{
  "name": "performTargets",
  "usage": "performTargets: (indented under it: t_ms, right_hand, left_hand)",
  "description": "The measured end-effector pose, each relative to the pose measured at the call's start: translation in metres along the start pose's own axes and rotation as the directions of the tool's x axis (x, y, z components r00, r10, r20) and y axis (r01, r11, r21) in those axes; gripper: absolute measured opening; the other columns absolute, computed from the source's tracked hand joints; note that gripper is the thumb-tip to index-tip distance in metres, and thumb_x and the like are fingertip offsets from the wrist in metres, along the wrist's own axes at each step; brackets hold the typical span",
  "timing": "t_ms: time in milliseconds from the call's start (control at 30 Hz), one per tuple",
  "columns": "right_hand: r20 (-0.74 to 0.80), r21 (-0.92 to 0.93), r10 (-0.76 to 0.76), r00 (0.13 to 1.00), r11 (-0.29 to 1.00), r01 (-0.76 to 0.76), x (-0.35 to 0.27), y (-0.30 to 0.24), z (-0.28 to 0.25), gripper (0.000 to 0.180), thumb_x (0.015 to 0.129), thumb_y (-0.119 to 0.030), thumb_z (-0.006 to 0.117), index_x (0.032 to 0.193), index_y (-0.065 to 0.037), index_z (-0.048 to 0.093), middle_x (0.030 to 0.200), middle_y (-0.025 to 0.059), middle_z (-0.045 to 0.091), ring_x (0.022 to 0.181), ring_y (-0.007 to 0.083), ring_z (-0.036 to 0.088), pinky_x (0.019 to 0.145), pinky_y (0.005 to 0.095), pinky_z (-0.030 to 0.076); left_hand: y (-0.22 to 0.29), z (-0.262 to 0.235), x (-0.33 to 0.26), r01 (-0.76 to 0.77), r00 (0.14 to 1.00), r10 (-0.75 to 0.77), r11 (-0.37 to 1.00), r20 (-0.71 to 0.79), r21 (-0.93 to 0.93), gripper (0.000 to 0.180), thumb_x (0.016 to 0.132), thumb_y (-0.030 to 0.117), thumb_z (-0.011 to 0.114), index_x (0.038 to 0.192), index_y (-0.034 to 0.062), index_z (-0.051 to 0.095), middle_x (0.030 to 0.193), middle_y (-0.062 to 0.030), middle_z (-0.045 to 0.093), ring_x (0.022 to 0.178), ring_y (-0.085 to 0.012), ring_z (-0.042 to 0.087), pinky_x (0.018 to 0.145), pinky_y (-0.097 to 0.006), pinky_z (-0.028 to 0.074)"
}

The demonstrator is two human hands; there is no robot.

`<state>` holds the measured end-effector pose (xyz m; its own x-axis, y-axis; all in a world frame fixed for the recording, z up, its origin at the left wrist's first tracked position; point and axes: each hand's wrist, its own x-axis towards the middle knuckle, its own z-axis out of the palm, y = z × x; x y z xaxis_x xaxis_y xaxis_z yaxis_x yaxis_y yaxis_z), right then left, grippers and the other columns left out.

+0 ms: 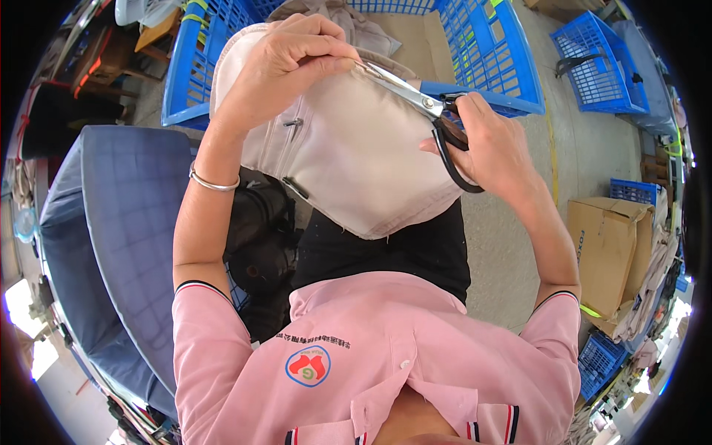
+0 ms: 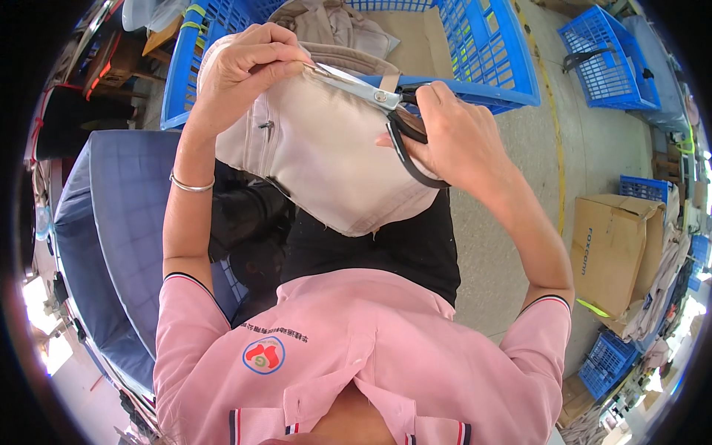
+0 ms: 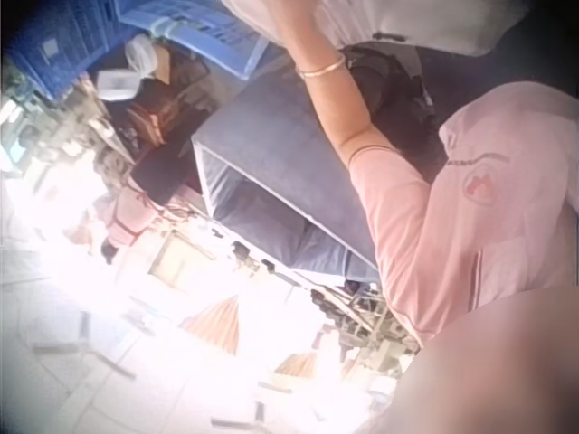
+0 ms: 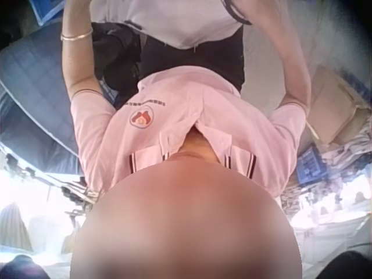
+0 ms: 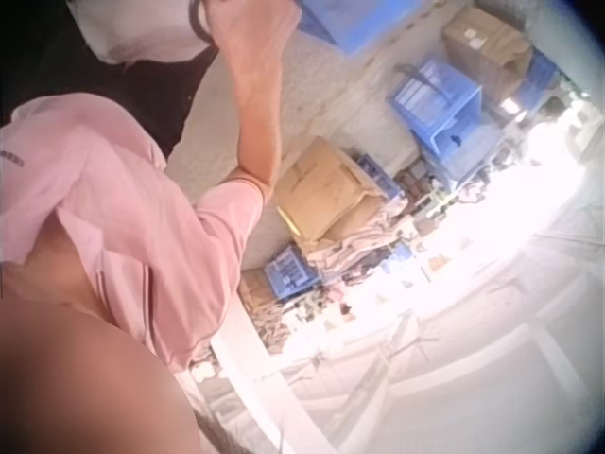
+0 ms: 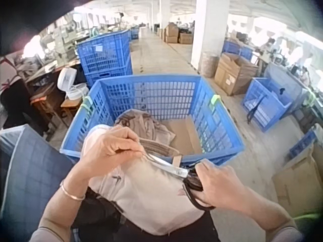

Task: Trimming threads and labels from finished backpacks using scissors.

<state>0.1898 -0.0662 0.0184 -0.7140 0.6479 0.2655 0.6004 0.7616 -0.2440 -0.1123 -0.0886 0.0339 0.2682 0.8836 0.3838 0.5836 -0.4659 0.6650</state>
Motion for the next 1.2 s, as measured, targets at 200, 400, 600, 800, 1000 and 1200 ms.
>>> performTargets:
  t_ms: [200,400,600,800,1000,1200]
  right_hand:
    - [0.027,0.023,0.027,0.999,0.999,-0.028,-0.001,0.001,0.006,0.061,0.077,-0.056,0.074,0.080,0.000,0.050,0.075,0.0145,0.060,0.060,0.0337,0.062,0.051,0.0409,0.049]
    - [0.032,0.101,0.072,0.997,0.992,-0.075,0.002,0.004,0.007,0.058,0.078,-0.051,0.077,0.074,-0.001,0.049,0.066,0.0141,0.057,0.056,0.0326,0.058,0.052,0.0410,0.047]
    - [0.219,0.281,0.364,0.905,0.865,-0.415,-0.011,0.025,0.013,0.059,0.081,-0.049,0.075,0.070,0.003,0.049,0.059,0.0125,0.046,0.055,0.0247,0.040,0.055,0.0366,0.040]
    - [0.271,0.463,0.463,0.844,0.706,-0.536,-0.018,0.029,0.023,0.055,0.084,-0.046,0.074,0.074,0.005,0.054,0.060,0.0109,0.047,0.060,0.0170,0.040,0.056,0.0335,0.038]
    - [0.224,0.619,0.580,0.783,0.536,-0.574,-0.027,0.023,0.025,0.055,0.087,-0.056,0.067,0.079,-0.002,0.059,0.067,0.0046,0.055,0.061,0.0121,0.051,0.054,0.0306,0.043]
    - [-0.349,0.935,0.463,0.814,0.224,0.274,-0.031,-0.019,-0.077,0.081,0.075,-0.078,0.060,0.102,-0.001,0.060,0.083,0.0023,0.058,0.063,0.0107,0.049,0.051,0.0254,0.035]
  left_hand:
    - [-0.010,0.005,-0.001,-0.002,1.000,0.002,0.999,-0.002,-0.054,0.010,0.085,0.008,0.070,0.093,0.0031,0.075,0.092,0.0009,0.061,0.084,-0.0105,0.054,0.071,-0.023,0.043]
    - [-0.006,0.016,-0.015,0.051,0.988,-0.047,0.998,-0.148,0.027,0.015,0.084,0.009,0.072,0.099,0.0055,0.074,0.103,-0.0001,0.060,0.097,-0.0133,0.055,0.083,-0.026,0.044]
    - [-0.019,0.071,-0.137,0.423,0.319,-0.488,0.840,-0.813,-0.339,0.053,0.089,0.008,0.069,0.135,-0.0036,0.044,0.125,-0.0103,0.054,0.117,-0.0174,0.052,0.099,-0.030,0.043]
    - [0.006,0.155,-0.212,0.182,0.213,-0.977,0.011,0.028,-0.983,0.064,0.089,0.025,0.072,0.139,0.0003,0.040,0.135,-0.0086,0.049,0.123,-0.0193,0.048,0.101,-0.034,0.043]
    - [0.004,0.139,-0.197,0.049,0.304,-0.950,0.091,-0.072,-0.995,0.044,0.091,0.014,0.068,0.130,0.0039,0.049,0.123,-0.0048,0.060,0.114,-0.0177,0.056,0.099,-0.033,0.045]
    - [0.024,0.067,-0.191,0.069,0.341,-0.899,0.315,-0.275,-0.946,0.042,0.090,0.011,0.069,0.127,0.0020,0.051,0.117,-0.0088,0.063,0.103,-0.0173,0.062,0.093,-0.033,0.050]
